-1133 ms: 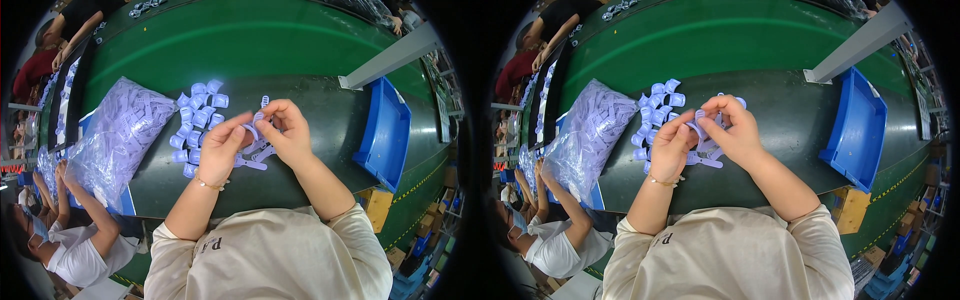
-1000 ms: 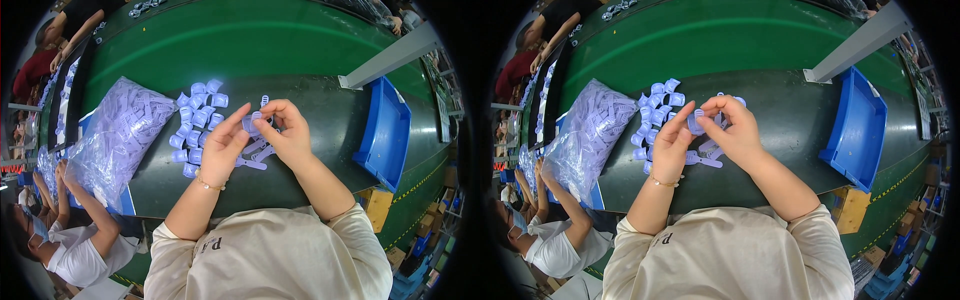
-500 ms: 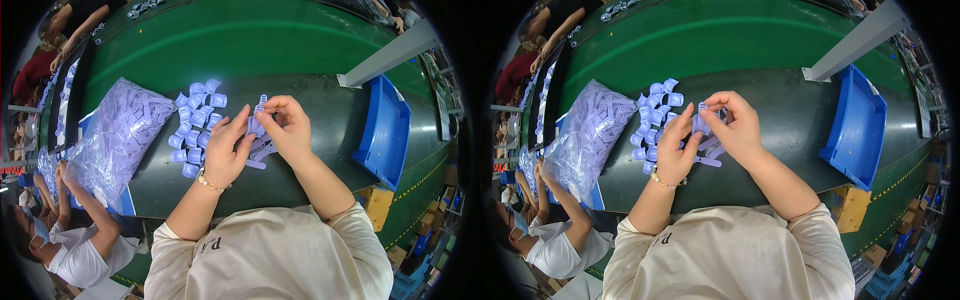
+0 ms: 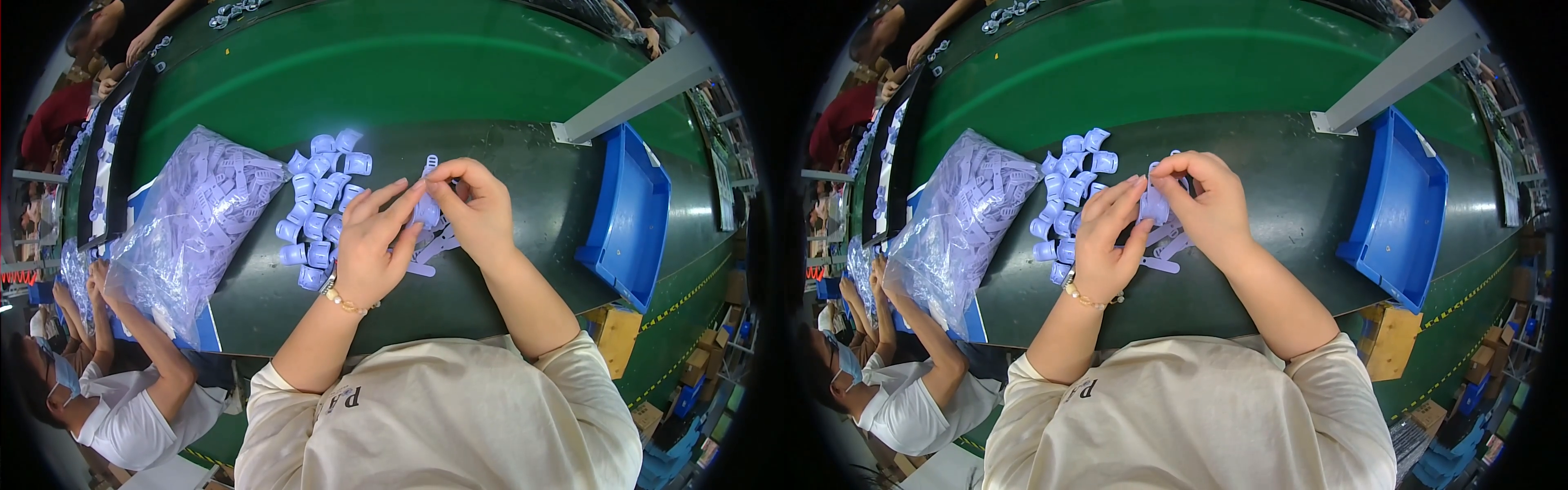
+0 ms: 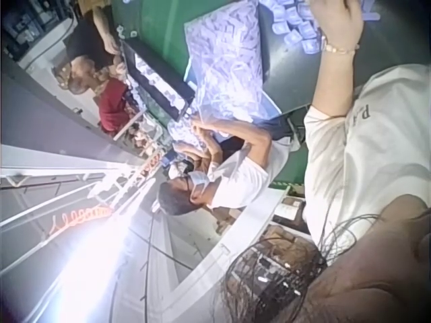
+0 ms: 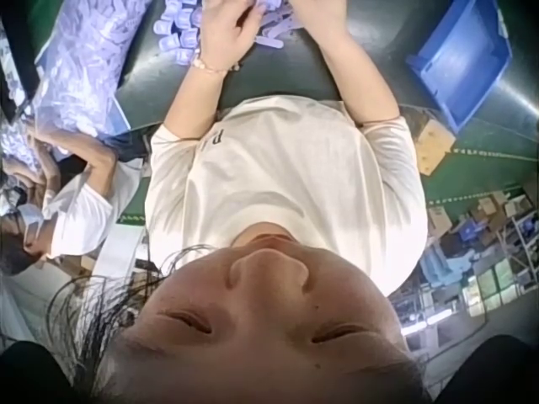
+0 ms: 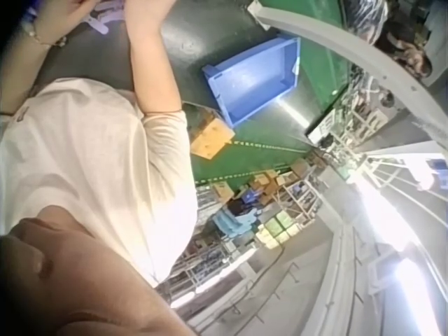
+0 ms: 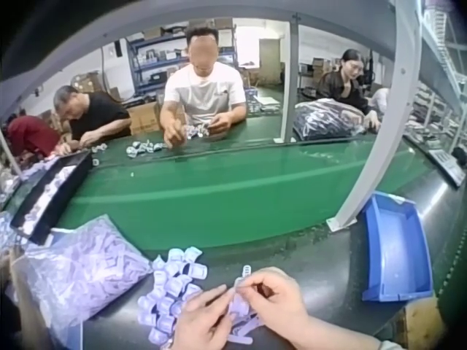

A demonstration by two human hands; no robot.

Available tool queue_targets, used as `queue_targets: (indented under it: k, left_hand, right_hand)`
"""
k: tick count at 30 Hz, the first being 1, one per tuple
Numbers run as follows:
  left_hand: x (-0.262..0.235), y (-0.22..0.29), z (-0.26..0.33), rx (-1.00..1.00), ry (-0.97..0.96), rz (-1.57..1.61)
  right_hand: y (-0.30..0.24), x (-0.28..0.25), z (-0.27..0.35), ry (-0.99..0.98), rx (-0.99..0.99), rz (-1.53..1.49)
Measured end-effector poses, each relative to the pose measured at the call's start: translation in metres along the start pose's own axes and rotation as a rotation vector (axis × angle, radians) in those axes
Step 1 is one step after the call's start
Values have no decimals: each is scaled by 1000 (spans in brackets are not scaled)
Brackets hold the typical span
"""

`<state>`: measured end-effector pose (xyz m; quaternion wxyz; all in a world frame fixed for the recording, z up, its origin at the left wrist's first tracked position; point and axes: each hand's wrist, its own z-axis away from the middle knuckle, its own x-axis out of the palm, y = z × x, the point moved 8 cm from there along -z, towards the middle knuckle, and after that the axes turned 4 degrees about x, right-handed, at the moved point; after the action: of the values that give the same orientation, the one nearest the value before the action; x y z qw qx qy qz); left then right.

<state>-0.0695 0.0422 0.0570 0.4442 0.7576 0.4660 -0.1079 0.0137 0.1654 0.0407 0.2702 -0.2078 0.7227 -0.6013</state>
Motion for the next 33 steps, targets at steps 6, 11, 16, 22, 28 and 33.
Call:
queue_targets:
  k: [6, 11, 16, 22, 28, 33]
  left_hand:
    - [2, -13, 4, -227, -6, 74]
    - [-5, -19, 6, -232, 68, 32]
    - [-8, -10, 1, -150, 46, -144]
    - [-5, -17, 6, -235, 66, -71]
    - [-5, -17, 5, -202, 62, -118]
    - [-5, -14, 3, -174, 29, -141]
  right_hand:
    - [13, 9, -3, -158, 73, 25]
    - [-25, 8, 2, -62, -316, 375]
    - [-30, 15, 3, -94, -389, 474]
    - [-24, 13, 4, -94, -366, 515]
    - [-28, 14, 2, -48, -307, 414]
    - [-22, 18, 3, -119, -298, 440]
